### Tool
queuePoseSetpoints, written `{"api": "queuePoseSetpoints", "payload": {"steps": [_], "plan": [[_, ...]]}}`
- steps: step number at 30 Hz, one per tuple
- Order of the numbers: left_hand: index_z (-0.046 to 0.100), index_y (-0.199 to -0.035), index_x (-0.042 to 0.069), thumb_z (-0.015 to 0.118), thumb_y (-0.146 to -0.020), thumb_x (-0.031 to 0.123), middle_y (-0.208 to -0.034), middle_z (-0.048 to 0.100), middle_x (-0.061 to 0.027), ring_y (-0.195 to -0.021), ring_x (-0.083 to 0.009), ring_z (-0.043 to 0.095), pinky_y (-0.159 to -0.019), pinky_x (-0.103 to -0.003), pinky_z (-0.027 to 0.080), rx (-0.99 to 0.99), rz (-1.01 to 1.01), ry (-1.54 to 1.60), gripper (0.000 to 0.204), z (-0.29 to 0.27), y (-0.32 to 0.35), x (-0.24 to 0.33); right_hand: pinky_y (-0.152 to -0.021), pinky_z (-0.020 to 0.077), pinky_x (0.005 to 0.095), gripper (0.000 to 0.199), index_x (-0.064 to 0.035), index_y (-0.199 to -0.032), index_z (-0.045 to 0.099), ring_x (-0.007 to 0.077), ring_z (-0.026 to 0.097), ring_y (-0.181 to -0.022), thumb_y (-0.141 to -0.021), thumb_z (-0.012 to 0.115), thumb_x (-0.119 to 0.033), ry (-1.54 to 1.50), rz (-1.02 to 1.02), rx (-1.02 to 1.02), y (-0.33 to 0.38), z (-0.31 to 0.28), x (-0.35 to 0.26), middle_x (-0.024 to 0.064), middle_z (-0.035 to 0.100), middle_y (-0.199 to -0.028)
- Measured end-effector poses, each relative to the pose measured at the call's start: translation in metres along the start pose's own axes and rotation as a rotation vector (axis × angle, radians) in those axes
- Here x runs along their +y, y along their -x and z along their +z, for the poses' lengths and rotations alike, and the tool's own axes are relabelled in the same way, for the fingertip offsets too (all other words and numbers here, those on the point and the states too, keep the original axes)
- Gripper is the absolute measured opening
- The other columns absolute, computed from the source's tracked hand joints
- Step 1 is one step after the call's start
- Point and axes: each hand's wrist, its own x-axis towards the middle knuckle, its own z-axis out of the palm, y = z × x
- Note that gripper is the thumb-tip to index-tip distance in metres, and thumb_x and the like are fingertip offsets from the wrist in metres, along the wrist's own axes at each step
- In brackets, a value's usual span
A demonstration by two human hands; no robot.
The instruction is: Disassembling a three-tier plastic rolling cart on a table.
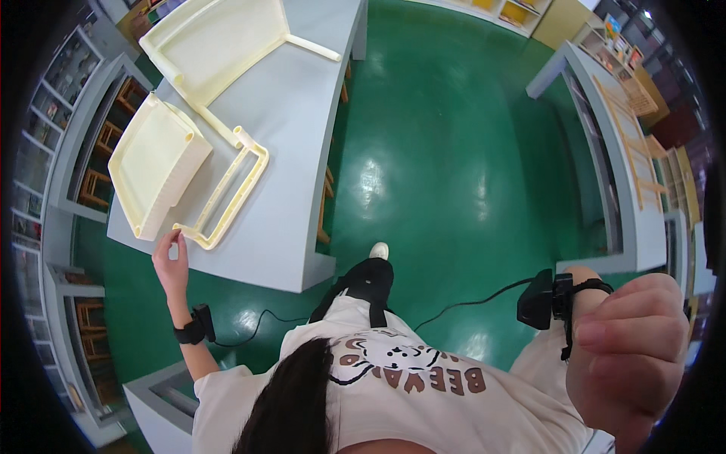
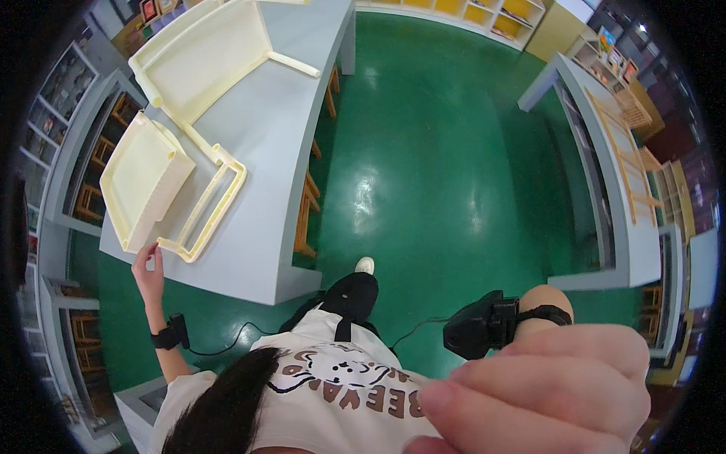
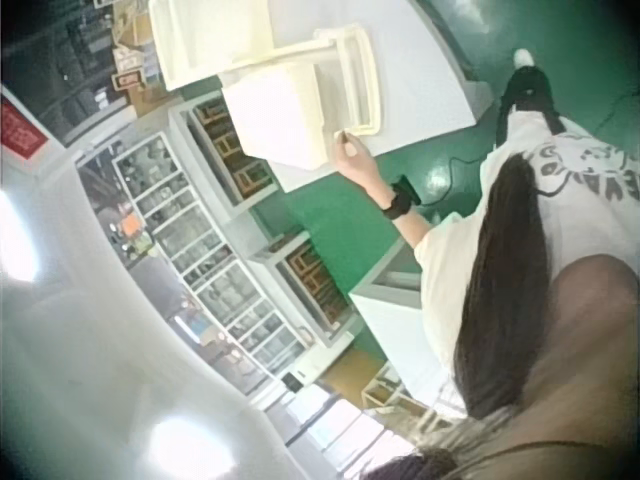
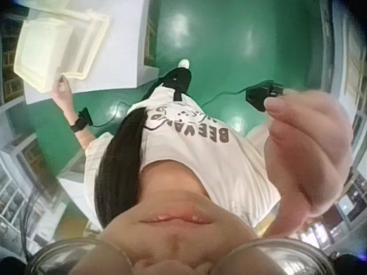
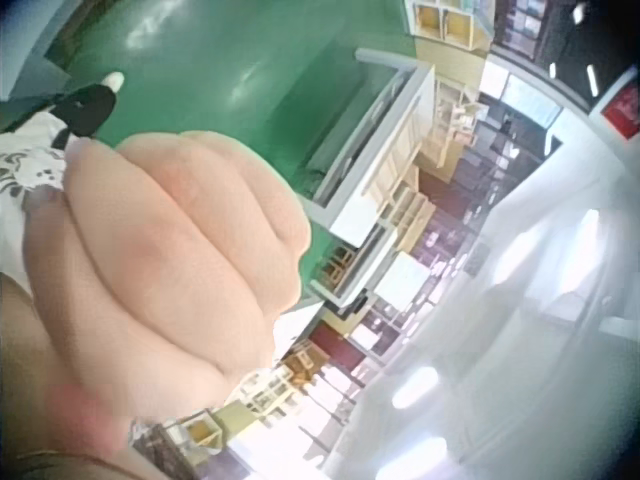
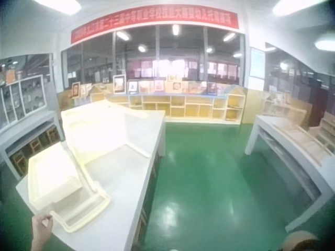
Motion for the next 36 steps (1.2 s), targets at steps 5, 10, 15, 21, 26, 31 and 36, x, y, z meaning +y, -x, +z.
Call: {"api": "queuePoseSetpoints", "payload": {"steps": [5, 10, 15, 21, 26, 31, 36], "plan": [[0.057, -0.082, -0.002, 0.055, -0.075, 0.005, -0.073, 0.059, -0.0103, -0.062, -0.0178, 0.054, -0.058, -0.026, 0.041, 0.124, -0.184, -0.018, 0.009, 0.031, -0.012, 0.020, -0.050, 0.0355, 0.0271, 0.022, -0.0081, -0.068, 0.046, 0.0169, 0.047, -0.048, -0.079, 0.040, -0.026, 0.125, 0.285, 0.082, 0.014, -0.022, 0.072, 0.0071, 0.052, -0.062], [0.058, -0.083, -0.003, 0.055, -0.076, 0.006, -0.071, 0.060, -0.0098, -0.061, -0.0142, 0.054, -0.059, -0.024, 0.043, 0.281, -0.397, 0.030, 0.012, 0.075, -0.030, 0.043, -0.046, 0.0385, 0.0328, 0.032, -0.0005, -0.076, 0.047, 0.0244, 0.050, -0.050, -0.080, 0.037, -0.030, -0.008, 0.220, -0.028, 0.004, -0.061, 0.154, 0.0173, 0.053, -0.069], [0.058, -0.082, -0.004, 0.056, -0.076, 0.007, -0.070, 0.060, -0.0099, -0.061, -0.0125, 0.055, -0.060, -0.022, 0.043, 0.268, -0.394, -0.098, 0.013, 0.104, -0.058, 0.089, -0.052, 0.0368, 0.0314, 0.012, -0.0090, -0.079, 0.046, 0.0211, 0.049, -0.053, -0.075, 0.048, -0.020, 0.028, 0.300, -0.199, 0.007, -0.100, 0.238, 0.0099, 0.053, -0.071], [0.058, -0.082, -0.005, 0.055, -0.076, 0.006, -0.067, 0.059, -0.0073, -0.061, -0.0095, 0.054, -0.059, -0.021, 0.043, 0.361, -0.494, -0.111, 0.013, 0.128, -0.106, 0.139, -0.052, 0.0368, 0.0320, 0.014, -0.0094, -0.082, 0.048, 0.0220, 0.050, -0.055, -0.074, 0.049, -0.020, -0.132, 0.066, -0.126, 0.048, -0.130, 0.385, 0.0096, 0.052, -0.073], [0.058, -0.081, -0.005, 0.055, -0.076, 0.007, -0.067, 0.059, -0.0067, -0.061, -0.0097, 0.055, -0.060, -0.021, 0.043, 0.388, -0.605, -0.222, 0.013, 0.160, -0.131, 0.223, -0.049, 0.0358, 0.0311, 0.029, -0.0066, -0.079, 0.051, 0.0218, 0.050, -0.056, -0.080, 0.042, -0.034, -0.348, -0.148, 0.096, 0.070, -0.131, 0.518, 0.0099, 0.053, -0.072], [0.058, -0.080, -0.004, 0.055, -0.076, 0.007, -0.066, 0.059, -0.0064, -0.061, -0.0098, 0.055, -0.060, -0.022, 0.043, 0.382, -0.709, -0.280, 0.013, 0.195, -0.165, 0.286, -0.041, 0.0313, 0.0281, 0.058, -0.0023, -0.076, 0.052, 0.0191, 0.047, -0.050, -0.079, 0.032, -0.057, -0.629, -0.343, 0.148, 0.038, -0.105, 0.621, 0.0108, 0.052, -0.069], [0.058, -0.080, -0.004, 0.054, -0.077, 0.007, -0.066, 0.059, -0.0065, -0.061, -0.0102, 0.055, -0.059, -0.021, 0.042, 0.457, -0.833, -0.320, 0.012, 0.219, -0.189, 0.315, -0.043, 0.0332, 0.0273, 0.029, -0.0067, -0.076, 0.052, 0.0181, 0.046, -0.049, -0.076, 0.046, -0.035, -0.627, -0.341, -0.137, -0.001, -0.110, 0.669, 0.0081, 0.051, -0.070]]}}
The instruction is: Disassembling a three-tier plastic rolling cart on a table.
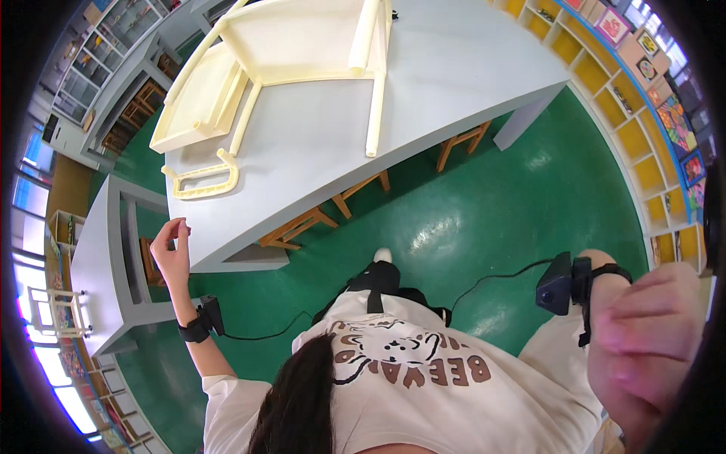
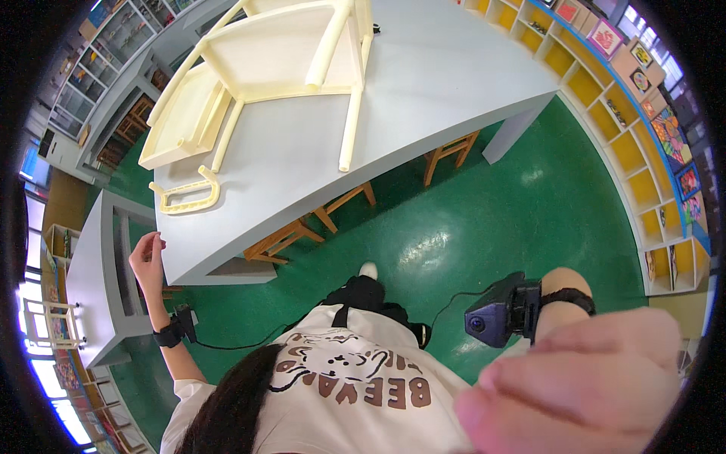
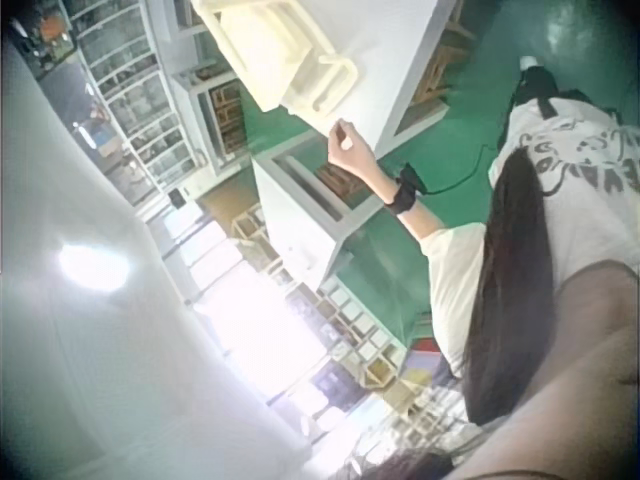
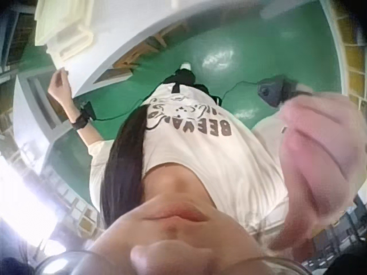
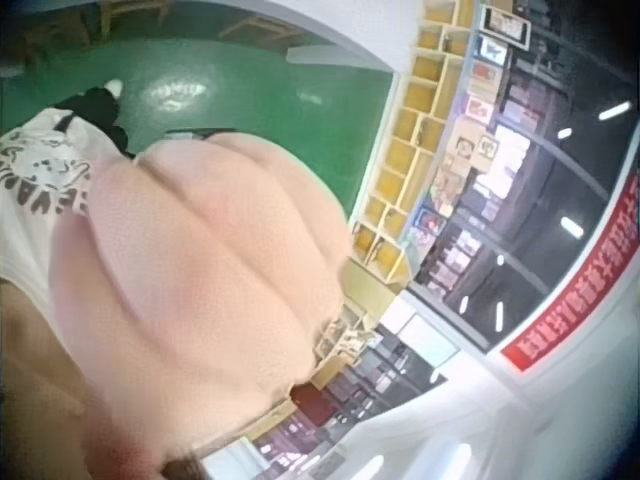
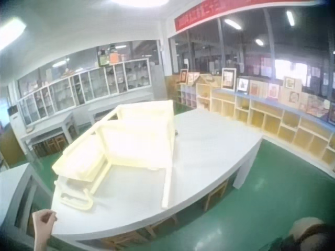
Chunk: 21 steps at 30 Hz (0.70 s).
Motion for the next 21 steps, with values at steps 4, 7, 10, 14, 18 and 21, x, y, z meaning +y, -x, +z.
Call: {"api": "queuePoseSetpoints", "payload": {"steps": [4, 7, 10, 14, 18, 21], "plan": [[0.059, -0.080, -0.003, 0.054, -0.077, 0.007, -0.064, 0.058, -0.0059, -0.060, -0.0099, 0.055, -0.059, -0.021, 0.041, 0.032, -0.034, -0.007, 0.012, 0.030, -0.012, 0.015, -0.045, 0.0349, 0.0263, 0.014, -0.0092, -0.073, 0.055, 0.0166, 0.046, -0.050, -0.065, 0.054, -0.021, 0.048, 0.058, -0.092, -0.013, -0.023, 0.046, 0.0049, 0.050, -0.065], [0.059, -0.080, -0.003, 0.054, -0.077, 0.006, -0.064, 0.058, -0.0061, -0.060, -0.0098, 0.055, -0.059, -0.020, 0.041, 0.088, -0.027, -0.004, 0.011, 0.059, -0.031, 0.020, -0.047, 0.0362, 0.0256, 0.014, -0.0110, -0.071, 0.057, 0.0156, 0.046, -0.050, -0.057, 0.061, -0.010, 0.175, 0.181, -0.272, -0.038, -0.036, 0.076, 0.0026, 0.049, -0.061], [0.059, -0.081, -0.004, 0.054, -0.077, 0.007, -0.066, 0.059, -0.0062, -0.060, -0.0098, 0.055, -0.059, -0.020, 0.041, 0.127, -0.044, -0.009, 0.012, 0.088, -0.055, 0.031, -0.048, 0.0359, 0.0271, 0.013, -0.0119, -0.074, 0.054, 0.0159, 0.045, -0.051, -0.061, 0.059, -0.014, 0.170, 0.154, -0.296, -0.051, -0.045, 0.100, 0.0032, 0.049, -0.063], [0.059, -0.080, -0.004, 0.056, -0.075, 0.005, -0.067, 0.059, -0.0070, -0.061, -0.0112, 0.054, -0.060, -0.022, 0.042, 0.155, -0.021, 0.006, 0.011, 0.124, -0.088, 0.042, -0.049, 0.0342, 0.0305, 0.018, -0.0122, -0.081, 0.047, 0.0172, 0.044, -0.052, -0.075, 0.053, -0.028, 0.011, -0.064, -0.118, -0.072, -0.045, 0.148, 0.0057, 0.048, -0.069], [0.059, -0.080, -0.004, 0.056, -0.074, 0.004, -0.068, 0.059, -0.0079, -0.062, -0.0125, 0.054, -0.061, -0.023, 0.042, 0.194, 0.011, 0.024, 0.010, 0.135, -0.101, 0.048, -0.049, 0.0338, 0.0303, 0.020, -0.0119, -0.081, 0.047, 0.0169, 0.043, -0.052, -0.075, 0.052, -0.031, -0.006, -0.143, -0.145, -0.102, -0.038, 0.171, 0.0053, 0.048, -0.069], [0.059, -0.080, -0.003, 0.057, -0.074, 0.004, -0.068, 0.059, -0.0081, -0.062, -0.0126, 0.054, -0.062, -0.023, 0.042, 0.202, -0.015, -0.013, 0.010, 0.135, -0.109, 0.047, -0.049, 0.0336, 0.0301, 0.022, -0.0116, -0.081, 0.047, 0.0166, 0.042, -0.051, -0.076, 0.051, -0.033, -0.014, -0.185, -0.171, -0.118, -0.035, 0.180, 0.0049, 0.048, -0.068]]}}
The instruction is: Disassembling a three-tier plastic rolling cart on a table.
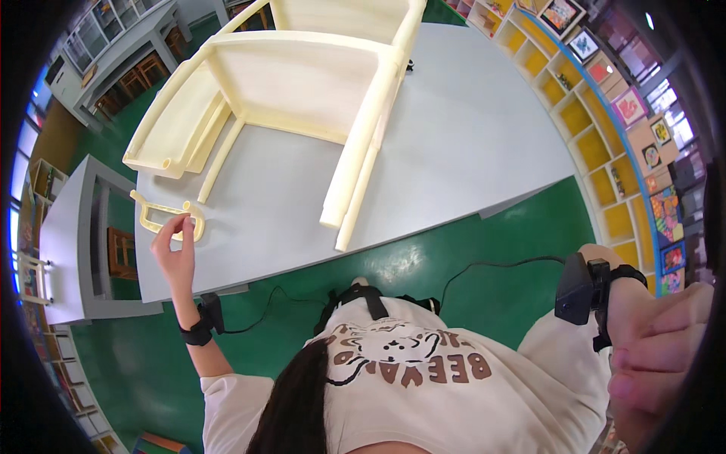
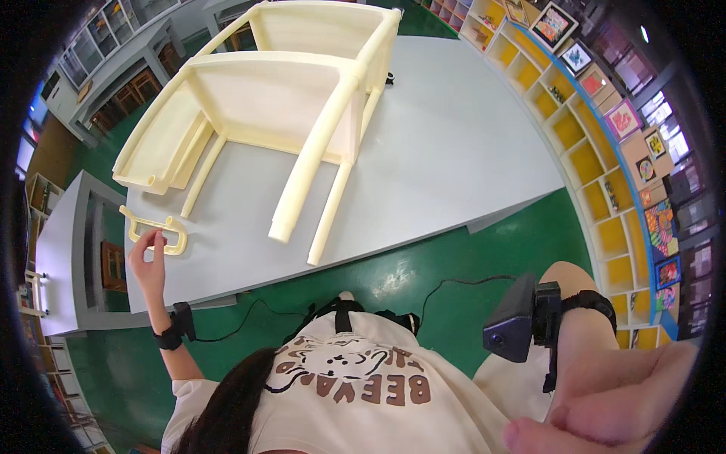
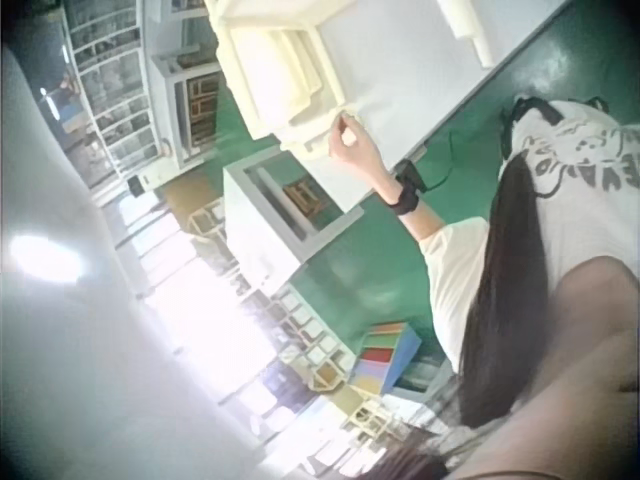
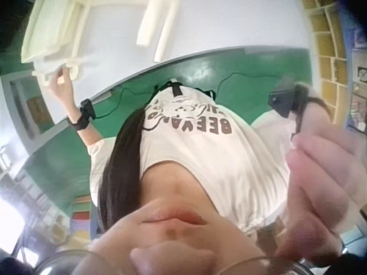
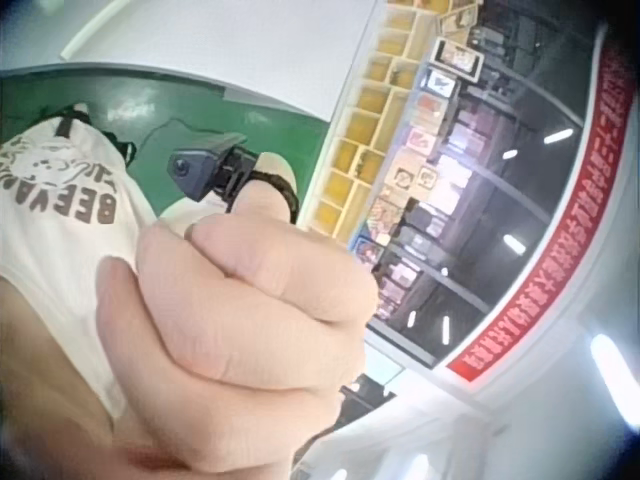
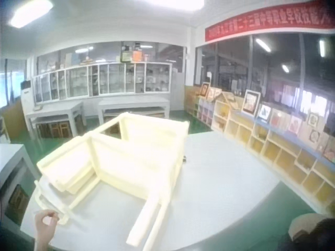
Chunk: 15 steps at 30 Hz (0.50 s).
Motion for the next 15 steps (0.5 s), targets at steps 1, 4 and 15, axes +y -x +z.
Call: {"api": "queuePoseSetpoints", "payload": {"steps": [1, 4, 15], "plan": [[0.059, -0.081, -0.003, 0.057, -0.073, 0.004, -0.068, 0.059, -0.0083, -0.063, -0.0126, 0.054, -0.061, -0.023, 0.042, -0.003, -0.027, 0.003, 0.010, -0.002, -0.001, 0.002, -0.049, 0.0335, 0.0301, 0.023, -0.0115, -0.081, 0.047, 0.0166, 0.042, -0.051, -0.076, 0.051, -0.034, -0.005, -0.016, -0.008, -0.005, 0.001, 0.004, 0.0048, 0.048, -0.068], [0.058, -0.083, -0.003, 0.054, -0.077, 0.005, -0.066, 0.059, -0.0062, -0.062, -0.0105, 0.055, -0.059, -0.021, 0.041, 0.021, 0.007, -0.034, 0.011, 0.004, 0.003, -0.005, -0.049, 0.0332, 0.0299, 0.025, -0.0113, -0.081, 0.047, 0.0163, 0.042, -0.051, -0.076, 0.050, -0.036, -0.018, -0.066, -0.036, -0.014, -0.001, 0.017, 0.0045, 0.047, -0.067], [0.058, -0.078, -0.005, 0.055, -0.073, 0.001, -0.062, 0.057, -0.0071, -0.058, -0.0112, 0.054, -0.057, -0.022, 0.041, 0.063, -0.091, -0.069, 0.008, 0.021, 0.024, 0.036, -0.049, 0.0321, 0.0294, 0.033, -0.0103, -0.080, 0.047, 0.0155, 0.040, -0.049, -0.078, 0.047, -0.043, -0.143, -0.288, -0.072, -0.017, -0.008, 0.080, 0.0033, 0.046, -0.065]]}}
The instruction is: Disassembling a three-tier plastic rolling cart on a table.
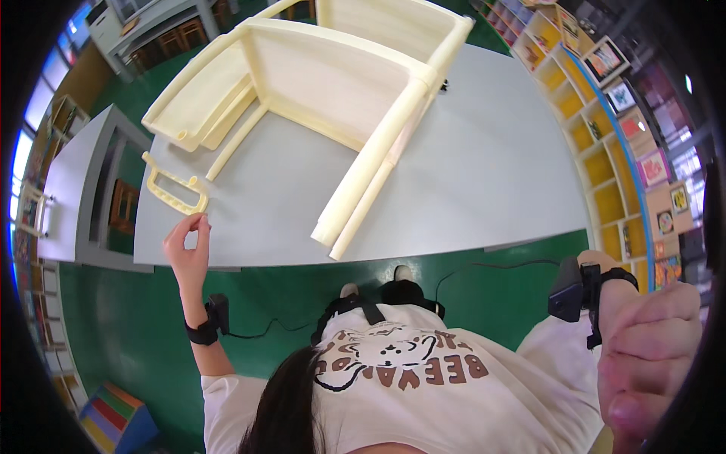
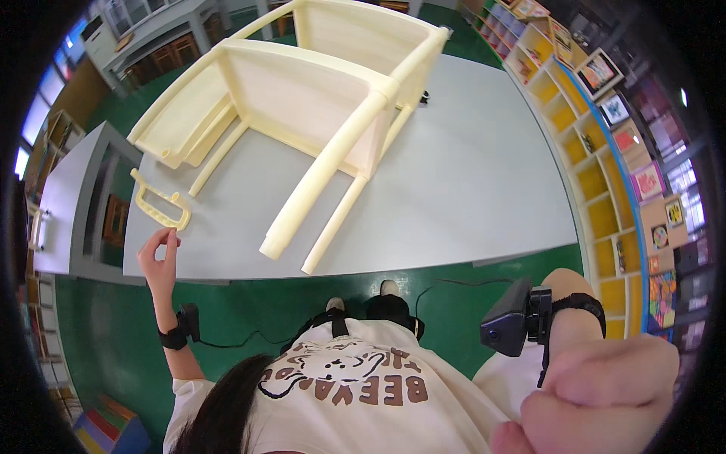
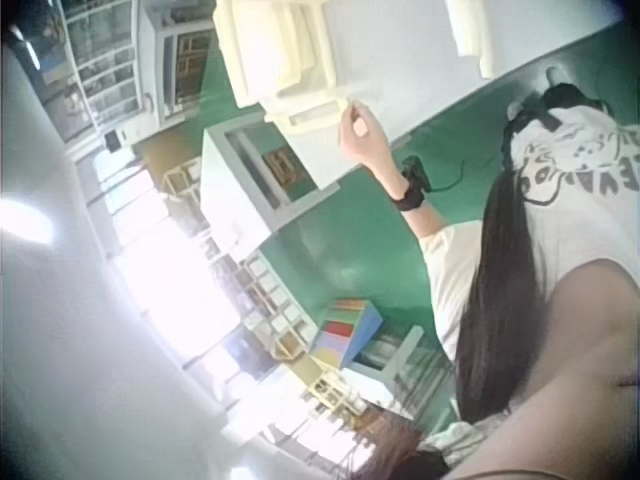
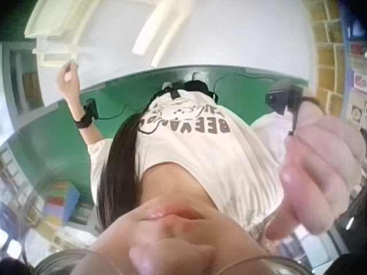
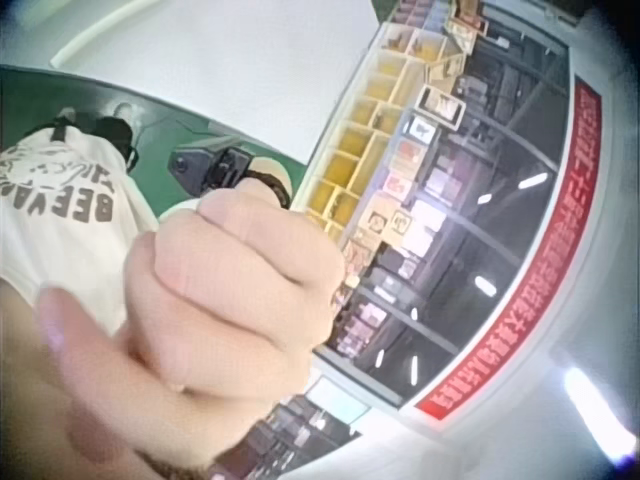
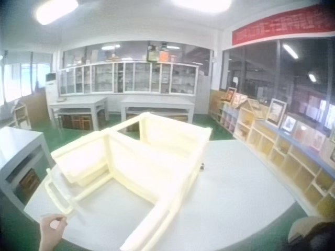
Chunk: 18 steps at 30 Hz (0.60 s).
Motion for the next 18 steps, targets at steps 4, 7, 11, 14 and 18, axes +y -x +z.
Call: {"api": "queuePoseSetpoints", "payload": {"steps": [4, 7, 11, 14, 18], "plan": [[0.058, -0.078, -0.005, 0.053, -0.074, 0.001, -0.059, 0.056, -0.0060, -0.055, -0.0101, 0.053, -0.054, -0.021, 0.041, 0.025, 0.014, -0.057, 0.009, 0.003, 0.003, 0.045, -0.049, 0.0318, 0.0292, 0.035, -0.0100, -0.080, 0.047, 0.0153, 0.040, -0.049, -0.078, 0.047, -0.045, -0.059, -0.128, -0.006, 0.022, -0.010, 0.038, 0.0029, 0.046, -0.064], [0.058, -0.078, -0.004, 0.053, -0.074, 0.002, -0.059, 0.056, -0.0064, -0.056, -0.0105, 0.053, -0.054, -0.021, 0.041, 0.007, -0.011, -0.088, 0.009, 0.015, 0.007, 0.088, -0.043, 0.0350, 0.0282, 0.015, -0.0090, -0.072, 0.059, 0.0177, 0.047, -0.048, -0.059, 0.066, -0.014, 0.090, -0.023, 0.186, 0.044, -0.013, 0.074, 0.0031, 0.051, -0.061], [0.058, -0.079, -0.004, 0.053, -0.074, 0.003, -0.061, 0.057, -0.0071, -0.058, -0.0114, 0.055, -0.055, -0.021, 0.042, -0.014, -0.071, -0.059, 0.010, 0.039, 0.010, 0.138, -0.041, 0.0303, 0.0246, 0.015, -0.0007, -0.079, 0.055, 0.0118, 0.041, -0.043, -0.066, 0.063, -0.003, 0.146, -0.003, -0.017, 0.040, -0.031, 0.147, 0.0054, 0.045, -0.054], [0.058, -0.083, -0.002, 0.057, -0.071, 0.007, -0.073, 0.058, -0.0083, -0.069, -0.0154, 0.057, -0.059, -0.024, 0.043, -0.108, -0.146, -0.059, 0.015, 0.051, 0.015, 0.175, -0.040, 0.0287, 0.0232, 0.021, -0.0038, -0.077, 0.056, 0.0104, 0.040, -0.040, -0.064, 0.067, -0.017, 0.072, 0.077, -0.080, 0.019, 0.003, 0.210, 0.0046, 0.042, -0.048], [0.054, -0.094, 0.004, 0.062, -0.066, 0.018, -0.082, 0.056, -0.0078, -0.075, -0.0259, 0.054, -0.064, -0.031, 0.042, -0.235, -0.021, -0.413, 0.032, 0.088, 0.003, 0.217, -0.040, 0.0288, 0.0255, 0.029, -0.0043, -0.073, 0.055, 0.0119, 0.039, -0.039, -0.063, 0.070, -0.028, 0.058, 0.046, -0.224, 0.023, 0.015, 0.272, 0.0047, 0.039, -0.044]]}}
